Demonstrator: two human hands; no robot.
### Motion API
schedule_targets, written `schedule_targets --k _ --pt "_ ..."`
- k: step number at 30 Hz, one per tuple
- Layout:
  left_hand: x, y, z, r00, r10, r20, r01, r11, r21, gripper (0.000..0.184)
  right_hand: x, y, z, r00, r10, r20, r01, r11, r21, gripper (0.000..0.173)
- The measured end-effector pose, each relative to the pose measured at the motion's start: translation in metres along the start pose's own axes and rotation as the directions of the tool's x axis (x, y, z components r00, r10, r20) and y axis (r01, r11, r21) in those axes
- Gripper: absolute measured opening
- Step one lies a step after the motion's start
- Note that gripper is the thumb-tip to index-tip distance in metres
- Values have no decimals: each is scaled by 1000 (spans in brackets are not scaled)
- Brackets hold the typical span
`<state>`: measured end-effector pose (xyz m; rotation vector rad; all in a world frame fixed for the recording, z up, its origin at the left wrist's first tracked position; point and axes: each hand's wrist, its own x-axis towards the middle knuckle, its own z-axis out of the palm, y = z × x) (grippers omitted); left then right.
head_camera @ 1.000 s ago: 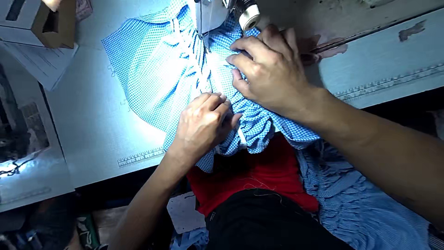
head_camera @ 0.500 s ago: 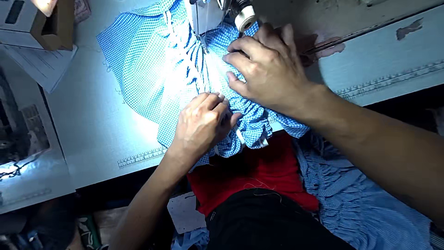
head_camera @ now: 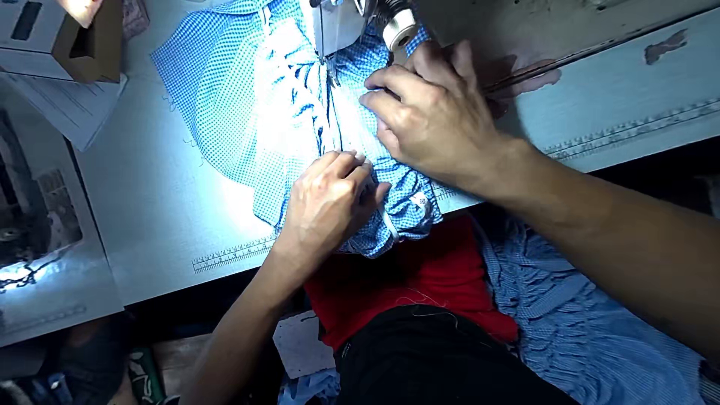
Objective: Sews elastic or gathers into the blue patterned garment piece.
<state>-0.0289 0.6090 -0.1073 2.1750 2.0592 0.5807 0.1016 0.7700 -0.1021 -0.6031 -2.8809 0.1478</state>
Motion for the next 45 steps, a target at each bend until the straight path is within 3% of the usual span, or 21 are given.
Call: schedule_targets --k 2,6,10,14,18,21,25,29,33,37,41,45 --pt "0 0 0 1000 0 -1 0 1000 -13 32 0 1 2 999 -19 -31 19 1000 -3 26" --pt "0 0 0 1000 -2 -1 2 1000 -22 33 -1 -1 0 999 31 14 -31 999 19 42" --pt "1 -1 2 1000 4 -17 -4 1000 -2 37 -3 -1 3 999 -28 -47 28 1000 6 25" --pt "1 -1 1 1000 6 -18 -6 1000 -7 36 -3 -1 1 1000 8 -3 -7 1000 8 34" --pt "2 -1 2 1000 1 -23 -1 1000 0 37 -4 1 4 999 -37 -39 38 999 24 26" --pt "3 -2 1 1000 5 -21 -5 1000 9 36 -2 2 1 1000 3 -10 -3 999 44 39" --pt "5 -4 0 1000 -4 0 4 1000 -8 33 -2 4 2 999 -29 -34 31 998 51 26" --pt "5 -3 0 1000 3 -13 -3 1000 -6 32 -2 3 1 1000 22 3 -22 998 57 42" --pt "5 -3 0 1000 0 -12 0 1000 -2 34 -2 3 1 1000 3 -19 -2 999 34 28" --pt "5 -4 1 1000 1 -16 -1 1000 -11 33 -3 4 4 999 26 -32 -25 999 30 36" --pt "5 -6 1 1000 -1 -15 1 1000 -5 34 -2 3 5 997 -1 -72 2 1000 9 27" --pt "7 -7 0 1000 6 -21 -6 1000 5 32 -2 4 6 998 45 -50 -44 999 6 43"
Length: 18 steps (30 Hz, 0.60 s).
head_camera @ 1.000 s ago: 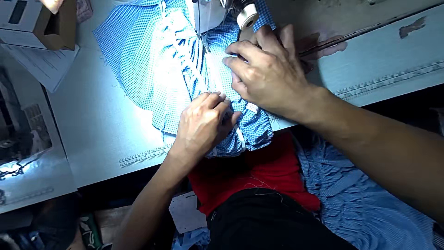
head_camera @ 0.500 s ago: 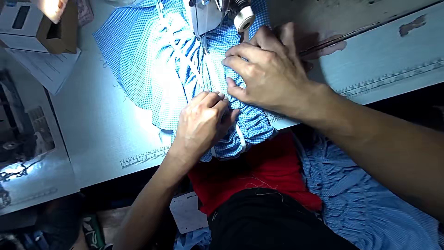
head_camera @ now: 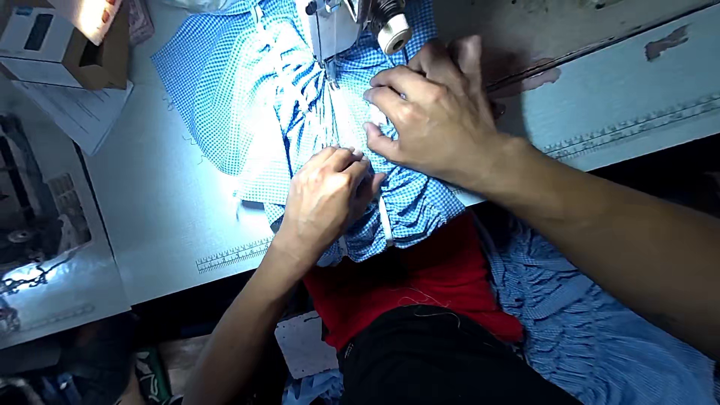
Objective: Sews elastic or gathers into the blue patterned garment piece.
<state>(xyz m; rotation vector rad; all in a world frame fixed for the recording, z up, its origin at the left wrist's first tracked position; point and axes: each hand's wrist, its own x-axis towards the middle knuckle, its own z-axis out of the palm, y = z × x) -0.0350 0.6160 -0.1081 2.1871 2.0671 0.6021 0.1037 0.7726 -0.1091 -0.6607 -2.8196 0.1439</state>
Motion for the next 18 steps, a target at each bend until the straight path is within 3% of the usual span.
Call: schedule_targets --k 4,18 --pt "0 0 1 1000 4 3 -4 1000 -4 33 1 -4 0 998 -33 -47 33 999 -2 28" --pt "-2 3 2 1000 -18 -2 18 1000 4 38 5 -6 -7 999 13 45 -13 1000 -10 36"
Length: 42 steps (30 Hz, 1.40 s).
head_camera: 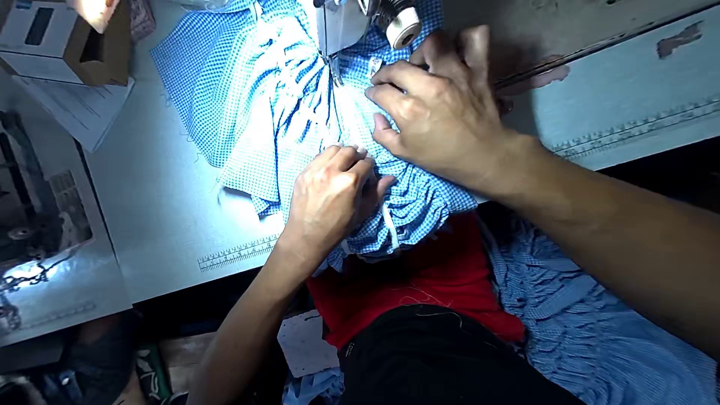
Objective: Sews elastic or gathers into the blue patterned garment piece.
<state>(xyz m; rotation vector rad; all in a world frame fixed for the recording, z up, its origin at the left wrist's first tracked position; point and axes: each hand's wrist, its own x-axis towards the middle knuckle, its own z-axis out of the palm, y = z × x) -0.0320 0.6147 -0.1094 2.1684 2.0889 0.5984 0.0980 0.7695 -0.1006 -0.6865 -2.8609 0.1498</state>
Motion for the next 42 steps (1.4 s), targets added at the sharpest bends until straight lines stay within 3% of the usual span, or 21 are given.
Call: schedule_targets --k 4,8,12,15,20,24,28,32,36,40,42 --pt "-1 3 -3 999 -16 35 16 1000 -24 34 2 -4 2 999 -34 -30 33 999 -14 24" --pt "-1 0 -3 1000 14 12 -13 1000 -23 30 1 -1 3 1000 -6 -16 6 1000 12 37" --pt "-2 3 -6 999 -9 37 11 999 -35 27 -2 -2 5 997 -31 -66 32 999 16 29" --pt "-1 2 -5 999 -2 32 3 1000 -29 28 -3 -1 6 998 -10 -54 10 1000 0 41" --pt "1 1 -4 999 12 30 -11 999 -38 29 -3 -4 6 995 -52 -84 53 999 6 28" --pt "0 1 -4 1000 12 19 -11 999 -38 28 -2 -1 5 999 -18 -47 20 999 38 35" --pt "-1 3 -6 999 -3 41 5 999 -41 27 -3 -1 5 996 -39 -75 41 999 25 30" --pt "0 4 -7 999 -14 43 15 999 -34 27 -1 -1 4 1000 0 -28 0 1000 14 41" --pt "1 4 -7 998 -16 58 18 999 -30 27 -3 -2 5 996 -48 -80 49 999 10 27" --pt "2 3 -7 998 -23 56 24 1000 -19 27 -2 0 6 997 -11 -77 12 1000 20 36" --pt "3 4 -8 998 -31 55 32 999 -21 28 -2 -1 4 997 -28 -76 29 1000 10 31"
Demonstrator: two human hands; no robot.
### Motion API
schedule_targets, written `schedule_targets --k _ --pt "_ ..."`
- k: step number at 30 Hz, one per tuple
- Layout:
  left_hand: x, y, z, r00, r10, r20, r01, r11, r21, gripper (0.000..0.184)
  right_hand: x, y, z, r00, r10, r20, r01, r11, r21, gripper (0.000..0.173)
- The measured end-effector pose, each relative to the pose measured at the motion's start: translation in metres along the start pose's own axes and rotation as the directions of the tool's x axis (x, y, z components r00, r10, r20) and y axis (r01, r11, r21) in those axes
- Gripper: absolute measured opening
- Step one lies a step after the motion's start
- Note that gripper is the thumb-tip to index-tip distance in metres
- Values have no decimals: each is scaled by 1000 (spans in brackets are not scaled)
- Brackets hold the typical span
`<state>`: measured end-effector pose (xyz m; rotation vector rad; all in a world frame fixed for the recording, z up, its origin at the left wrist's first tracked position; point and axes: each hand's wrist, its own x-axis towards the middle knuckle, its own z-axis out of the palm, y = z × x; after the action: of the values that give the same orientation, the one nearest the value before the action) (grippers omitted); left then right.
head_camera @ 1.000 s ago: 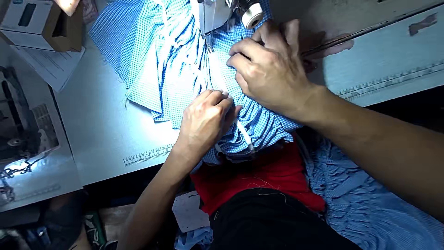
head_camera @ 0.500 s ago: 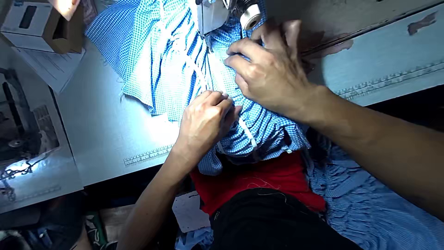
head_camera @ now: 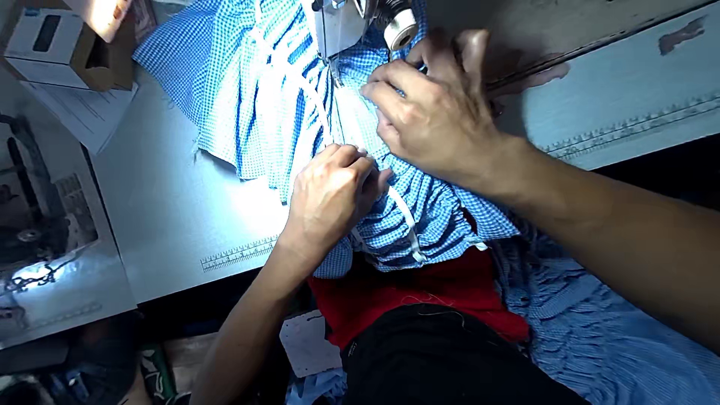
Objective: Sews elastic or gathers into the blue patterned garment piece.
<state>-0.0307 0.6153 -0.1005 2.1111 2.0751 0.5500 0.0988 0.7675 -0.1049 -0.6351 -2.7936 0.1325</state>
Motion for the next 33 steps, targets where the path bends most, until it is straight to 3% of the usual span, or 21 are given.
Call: schedule_targets --k 3,5,11,13,18,33 --pt "2 1 3 1000 13 -20 -12 1000 26 34 -1 1 2 1000 -23 -11 23 1000 11 29" --pt "2 0 4 999 22 -32 -21 999 27 33 -1 3 4 1000 0 -10 0 1000 13 35" --pt "3 -2 5 999 16 -28 -15 999 42 31 -2 2 6 997 -54 -56 56 998 22 30" --pt "3 -1 5 999 18 -43 -17 999 35 29 -2 3 6 999 -27 -30 27 1000 11 37" --pt "3 0 5 999 21 -43 -20 999 33 29 1 2 3 999 -42 -11 43 999 24 29" --pt "2 -1 5 999 6 -32 -5 1000 26 27 1 -2 4 1000 -15 23 15 1000 7 28"
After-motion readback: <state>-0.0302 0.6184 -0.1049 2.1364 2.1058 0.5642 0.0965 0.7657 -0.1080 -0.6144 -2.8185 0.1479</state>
